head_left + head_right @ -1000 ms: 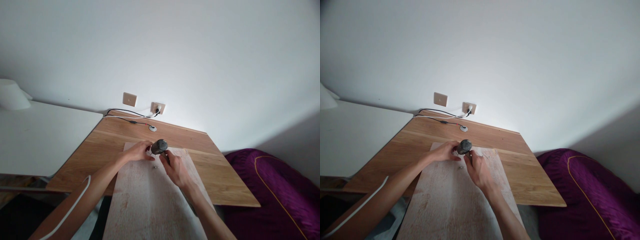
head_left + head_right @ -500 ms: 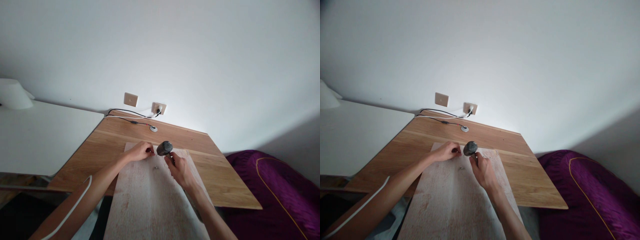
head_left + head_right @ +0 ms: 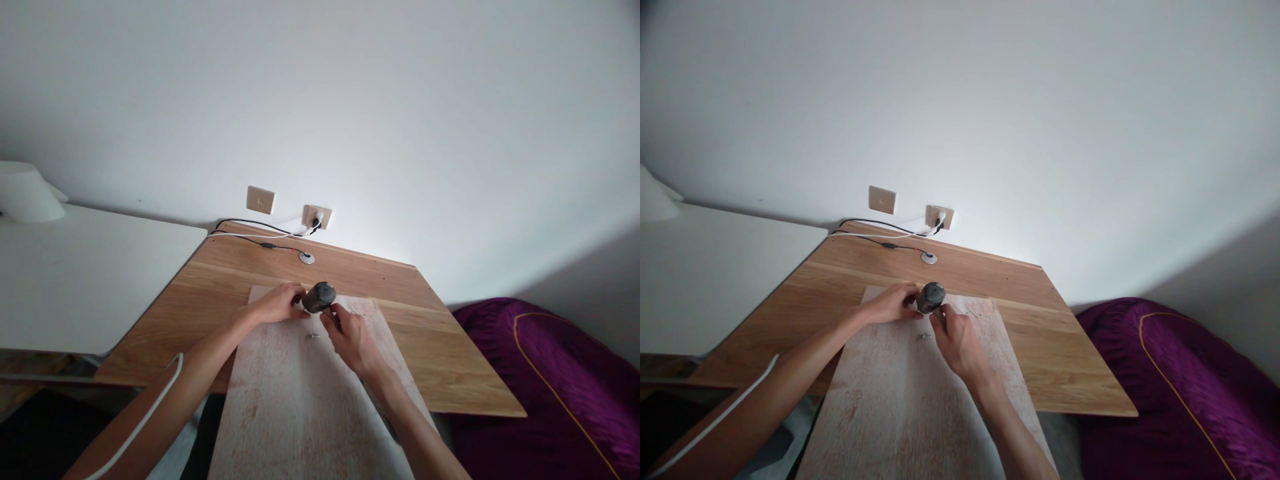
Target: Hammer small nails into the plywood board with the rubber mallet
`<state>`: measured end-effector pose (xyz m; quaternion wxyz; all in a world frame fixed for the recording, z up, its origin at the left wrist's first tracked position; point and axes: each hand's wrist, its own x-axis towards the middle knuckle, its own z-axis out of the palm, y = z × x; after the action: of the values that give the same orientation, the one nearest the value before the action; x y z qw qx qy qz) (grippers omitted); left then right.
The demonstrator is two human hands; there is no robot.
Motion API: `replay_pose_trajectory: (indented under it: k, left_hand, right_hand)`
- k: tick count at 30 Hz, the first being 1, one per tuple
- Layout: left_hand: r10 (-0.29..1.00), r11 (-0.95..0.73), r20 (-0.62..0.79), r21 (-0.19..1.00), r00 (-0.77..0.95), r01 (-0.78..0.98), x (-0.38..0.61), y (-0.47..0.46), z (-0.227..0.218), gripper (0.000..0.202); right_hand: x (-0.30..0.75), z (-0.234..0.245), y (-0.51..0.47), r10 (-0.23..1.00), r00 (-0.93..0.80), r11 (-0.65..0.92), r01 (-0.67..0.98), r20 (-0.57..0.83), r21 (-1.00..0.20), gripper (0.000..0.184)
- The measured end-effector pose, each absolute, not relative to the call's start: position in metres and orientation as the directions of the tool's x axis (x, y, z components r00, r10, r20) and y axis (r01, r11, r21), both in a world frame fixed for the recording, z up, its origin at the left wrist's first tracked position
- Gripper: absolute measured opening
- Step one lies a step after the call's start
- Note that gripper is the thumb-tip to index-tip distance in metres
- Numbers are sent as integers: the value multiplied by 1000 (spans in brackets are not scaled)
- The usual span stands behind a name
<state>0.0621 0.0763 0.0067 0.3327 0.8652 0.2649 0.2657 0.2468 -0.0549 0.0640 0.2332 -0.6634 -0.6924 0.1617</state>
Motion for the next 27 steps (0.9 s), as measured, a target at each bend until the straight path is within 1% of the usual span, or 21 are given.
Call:
replay_pose_trajectory:
  k: [2,6,11,12,15,17,20,22,25,27]
  left_hand:
    - [654,-621,271,725,706,297,62,76,6,15]
    - [672,-592,267,754,691,286,63,75,6,11]
    - [642,-593,248,760,726,265,63,75,9,4]
    - [637,-597,246,757,730,265,63,75,10,6]
    - [644,-593,246,759,725,270,63,74,13,26]
    - [646,-580,243,773,724,258,63,73,14,35]
    - [643,-572,243,784,727,243,62,72,13,37]
    - [646,-580,245,773,723,256,62,73,11,31]
    - [656,-593,254,756,711,277,62,75,7,15]
    - [661,-587,255,762,706,274,63,77,5,9]
  right_hand:
    - [251,66,-57,995,25,34,815,94,-579,20]
    - [258,69,-60,995,53,10,789,84,-614,22]
    - [257,70,-61,991,64,25,766,116,-642,25]
    - [255,71,-61,990,65,35,759,129,-650,25]
    - [248,73,-59,987,36,75,768,159,-636,24]
    - [244,72,-56,987,-8,98,814,158,-572,21]
    - [242,68,-54,990,-40,101,871,137,-481,17]
    - [244,66,-54,991,-20,85,861,134,-501,17]
    - [250,65,-57,992,33,46,811,124,-583,19]
    - [254,66,-58,992,60,24,788,115,-615,20]
